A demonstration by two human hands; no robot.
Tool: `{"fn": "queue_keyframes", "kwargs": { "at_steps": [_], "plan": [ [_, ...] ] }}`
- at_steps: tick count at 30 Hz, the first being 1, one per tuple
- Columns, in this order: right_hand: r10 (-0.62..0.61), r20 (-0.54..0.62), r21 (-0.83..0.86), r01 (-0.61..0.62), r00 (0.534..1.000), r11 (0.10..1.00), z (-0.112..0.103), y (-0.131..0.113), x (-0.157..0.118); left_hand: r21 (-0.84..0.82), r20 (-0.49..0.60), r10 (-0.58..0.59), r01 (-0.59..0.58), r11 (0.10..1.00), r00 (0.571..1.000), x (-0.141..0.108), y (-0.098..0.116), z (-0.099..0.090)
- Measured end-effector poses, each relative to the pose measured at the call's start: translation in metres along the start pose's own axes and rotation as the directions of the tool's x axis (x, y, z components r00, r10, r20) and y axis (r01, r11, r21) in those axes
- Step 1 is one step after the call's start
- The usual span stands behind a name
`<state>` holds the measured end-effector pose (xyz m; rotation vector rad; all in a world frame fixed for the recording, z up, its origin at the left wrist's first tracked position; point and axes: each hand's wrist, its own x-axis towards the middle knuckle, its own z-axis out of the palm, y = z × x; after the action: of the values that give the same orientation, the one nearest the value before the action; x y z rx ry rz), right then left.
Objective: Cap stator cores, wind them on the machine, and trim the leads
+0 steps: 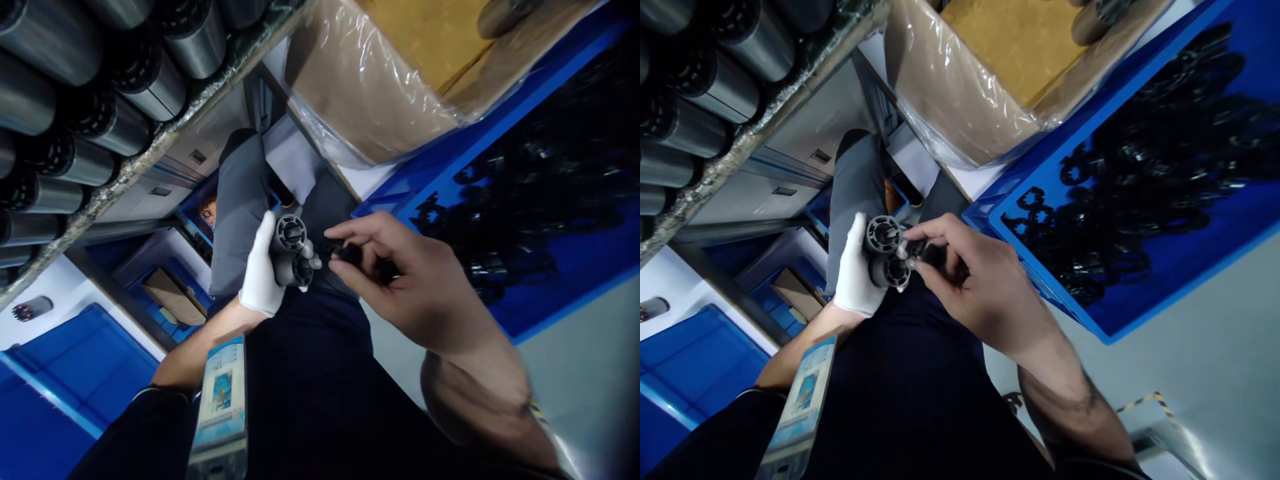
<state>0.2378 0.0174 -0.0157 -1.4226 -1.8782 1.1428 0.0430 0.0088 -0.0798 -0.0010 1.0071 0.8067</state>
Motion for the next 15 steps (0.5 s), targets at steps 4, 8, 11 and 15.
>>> {"fn": "queue_keyframes", "kwargs": {
  "at_steps": [4,8,11,15],
  "plan": [
    [0.011,-0.068,0.226,0.005,0.998,0.974,0.002,0.000,-0.007,0.030,0.085,0.103,-0.106,0.994,0.991,-0.009,0.007,0.005],
    [0.017,-0.309,0.154,0.032,0.951,0.988,0.014,-0.010,-0.013,0.093,0.157,0.243,-0.259,0.961,0.957,-0.021,0.012,0.011],
    [0.052,-0.376,0.241,0.044,0.925,0.970,0.018,-0.020,-0.013,0.131,0.209,0.286,-0.316,0.940,0.935,-0.024,0.014,0.010],
    [0.078,-0.163,0.509,0.016,0.984,0.861,0.015,-0.020,-0.004,0.196,0.169,0.367,-0.396,0.897,0.915,-0.022,0.016,0.007]
  ]
}}
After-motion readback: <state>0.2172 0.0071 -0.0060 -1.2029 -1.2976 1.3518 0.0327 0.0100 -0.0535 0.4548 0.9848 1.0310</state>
